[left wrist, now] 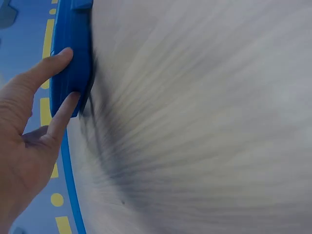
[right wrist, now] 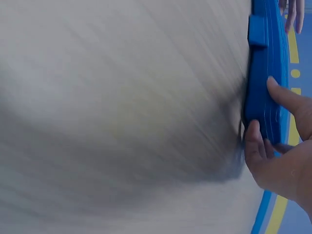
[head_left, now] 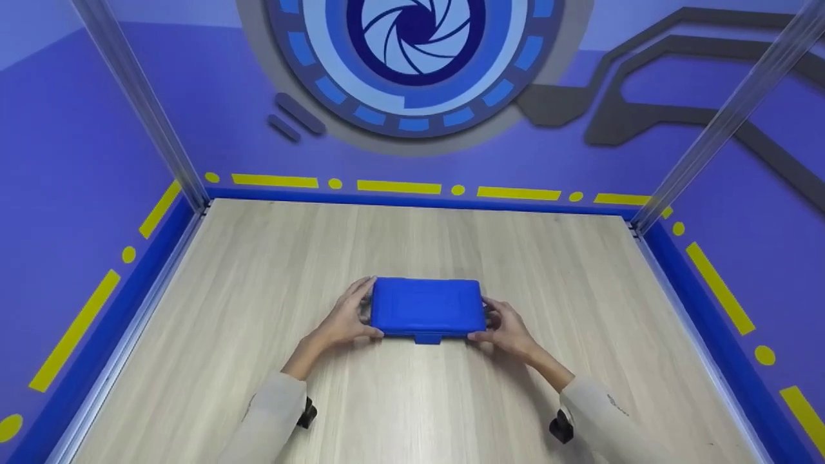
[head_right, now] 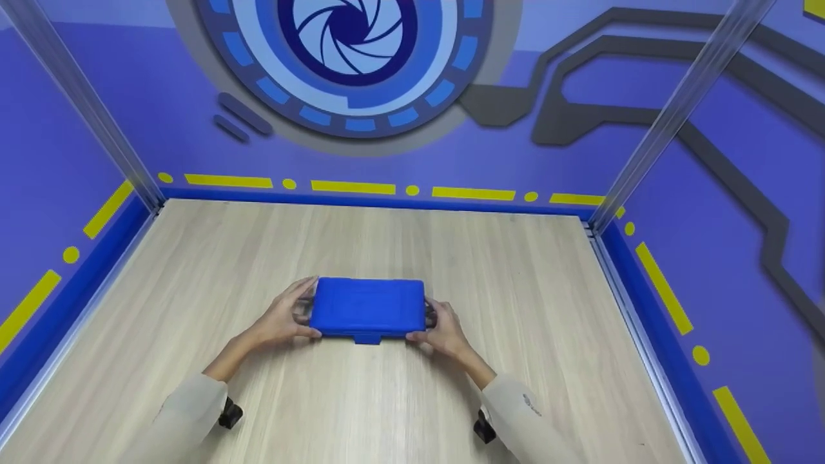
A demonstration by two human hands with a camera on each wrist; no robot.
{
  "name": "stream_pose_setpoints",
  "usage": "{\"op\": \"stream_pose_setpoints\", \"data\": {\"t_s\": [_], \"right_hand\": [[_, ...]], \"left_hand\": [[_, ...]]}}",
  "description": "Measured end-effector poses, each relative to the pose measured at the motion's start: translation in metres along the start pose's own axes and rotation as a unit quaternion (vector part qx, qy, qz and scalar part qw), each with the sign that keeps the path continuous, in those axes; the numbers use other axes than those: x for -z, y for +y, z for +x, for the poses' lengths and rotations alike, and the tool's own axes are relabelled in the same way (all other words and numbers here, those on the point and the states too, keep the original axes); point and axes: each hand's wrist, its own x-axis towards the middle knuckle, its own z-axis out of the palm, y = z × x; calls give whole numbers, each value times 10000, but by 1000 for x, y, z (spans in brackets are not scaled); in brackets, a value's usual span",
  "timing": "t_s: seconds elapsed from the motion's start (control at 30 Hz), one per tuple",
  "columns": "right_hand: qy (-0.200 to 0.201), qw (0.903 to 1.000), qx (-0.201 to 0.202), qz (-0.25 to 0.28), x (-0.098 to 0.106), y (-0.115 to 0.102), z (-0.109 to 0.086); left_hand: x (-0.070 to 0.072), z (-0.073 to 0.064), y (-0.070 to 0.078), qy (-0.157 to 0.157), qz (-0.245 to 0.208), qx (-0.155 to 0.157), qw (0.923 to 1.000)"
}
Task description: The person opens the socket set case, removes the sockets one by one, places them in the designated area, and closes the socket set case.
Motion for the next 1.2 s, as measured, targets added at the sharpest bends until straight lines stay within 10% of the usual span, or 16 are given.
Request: {"op": "stream_pose_setpoints", "data": {"t_s": [0.33,0.57,0.77,1.2], "right_hand": [[-620,9975,331,-17,13,7,8],[-513,9948,873,-120,14,12,6],[-224,9856,1673,-109,22,12,7],[689,9790,1913,-145,27,-6,21]], "left_hand": [[2,16,-5,-688,541,-50,9961],[6,18,-5,-570,683,-31,9960],[15,16,-2,-665,-267,408,9966],[20,14,7,-974,-1629,921,9775]]}}
